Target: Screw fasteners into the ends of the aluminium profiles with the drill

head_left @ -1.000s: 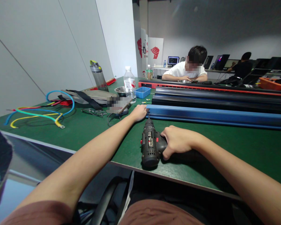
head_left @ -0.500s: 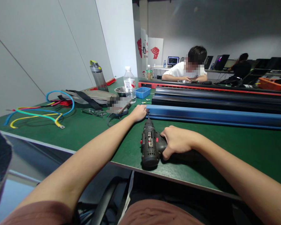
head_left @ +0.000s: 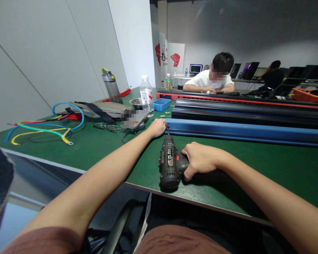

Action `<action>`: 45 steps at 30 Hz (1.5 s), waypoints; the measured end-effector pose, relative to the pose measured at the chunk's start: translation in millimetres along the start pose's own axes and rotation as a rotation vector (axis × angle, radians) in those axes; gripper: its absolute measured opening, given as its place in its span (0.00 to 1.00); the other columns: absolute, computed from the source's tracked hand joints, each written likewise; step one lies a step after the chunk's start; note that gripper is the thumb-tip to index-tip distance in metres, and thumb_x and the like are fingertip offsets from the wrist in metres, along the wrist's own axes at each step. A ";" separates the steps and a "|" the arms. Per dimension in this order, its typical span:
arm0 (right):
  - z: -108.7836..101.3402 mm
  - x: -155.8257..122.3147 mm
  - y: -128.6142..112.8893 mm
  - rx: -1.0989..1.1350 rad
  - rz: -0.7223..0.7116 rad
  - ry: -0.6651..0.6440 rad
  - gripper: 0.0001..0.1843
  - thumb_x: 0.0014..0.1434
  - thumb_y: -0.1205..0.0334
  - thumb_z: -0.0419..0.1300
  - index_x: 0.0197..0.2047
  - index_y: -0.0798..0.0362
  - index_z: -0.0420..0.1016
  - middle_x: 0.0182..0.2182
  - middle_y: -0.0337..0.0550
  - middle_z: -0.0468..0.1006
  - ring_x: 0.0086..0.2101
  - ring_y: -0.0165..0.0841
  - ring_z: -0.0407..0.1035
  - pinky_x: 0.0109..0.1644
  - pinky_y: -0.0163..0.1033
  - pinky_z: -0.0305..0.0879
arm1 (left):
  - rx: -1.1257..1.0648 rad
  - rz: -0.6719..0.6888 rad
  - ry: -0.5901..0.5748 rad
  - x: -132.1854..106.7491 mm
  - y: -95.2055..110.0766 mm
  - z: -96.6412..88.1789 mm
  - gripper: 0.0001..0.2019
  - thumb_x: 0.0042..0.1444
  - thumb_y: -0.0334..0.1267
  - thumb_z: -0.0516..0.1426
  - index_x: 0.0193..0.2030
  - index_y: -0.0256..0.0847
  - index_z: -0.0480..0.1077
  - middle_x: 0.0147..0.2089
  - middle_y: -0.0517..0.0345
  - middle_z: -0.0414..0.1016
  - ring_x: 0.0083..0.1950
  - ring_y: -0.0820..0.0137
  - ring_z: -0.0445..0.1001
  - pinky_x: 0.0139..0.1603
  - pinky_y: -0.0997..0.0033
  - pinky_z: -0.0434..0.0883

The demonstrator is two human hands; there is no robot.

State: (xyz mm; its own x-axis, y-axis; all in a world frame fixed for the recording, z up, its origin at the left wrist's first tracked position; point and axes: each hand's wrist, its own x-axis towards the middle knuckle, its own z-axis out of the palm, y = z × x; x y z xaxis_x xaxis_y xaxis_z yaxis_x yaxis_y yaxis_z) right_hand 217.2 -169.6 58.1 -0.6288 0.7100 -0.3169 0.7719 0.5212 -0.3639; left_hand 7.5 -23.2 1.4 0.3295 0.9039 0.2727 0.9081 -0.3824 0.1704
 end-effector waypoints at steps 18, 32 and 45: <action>0.0 0.4 -0.1 -0.015 -0.010 -0.001 0.21 0.37 0.46 0.68 0.30 0.54 0.74 0.24 0.36 0.70 0.24 0.28 0.61 0.24 0.33 0.53 | -0.015 -0.018 -0.019 -1.5 2.5 -2.6 0.21 0.65 0.39 0.43 0.38 0.33 0.76 0.43 0.40 0.80 0.44 0.58 0.77 0.45 0.67 0.69; -0.3 0.4 0.7 0.013 -0.016 -0.007 0.21 0.37 0.46 0.69 0.29 0.53 0.75 0.24 0.35 0.70 0.24 0.28 0.61 0.25 0.33 0.53 | -0.015 0.013 -0.005 -1.8 1.9 -3.5 0.22 0.65 0.40 0.42 0.38 0.35 0.76 0.42 0.43 0.80 0.44 0.60 0.77 0.46 0.69 0.69; -0.9 1.8 0.8 -0.007 -0.015 -0.026 0.28 0.36 0.41 0.70 0.35 0.55 0.78 0.29 0.40 0.76 0.27 0.31 0.67 0.26 0.33 0.57 | -0.051 0.067 -0.057 -6.0 -2.0 -15.0 0.14 0.55 0.34 0.49 0.36 0.39 0.76 0.43 0.47 0.81 0.43 0.61 0.78 0.45 0.71 0.70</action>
State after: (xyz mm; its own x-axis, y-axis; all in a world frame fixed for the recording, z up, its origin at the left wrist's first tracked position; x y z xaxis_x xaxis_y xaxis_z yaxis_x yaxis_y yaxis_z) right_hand 216.7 -167.5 58.0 -0.6427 0.6895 -0.3338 0.7628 0.5354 -0.3627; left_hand -0.2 -30.8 13.6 0.4046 0.8847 0.2314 0.8695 -0.4505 0.2024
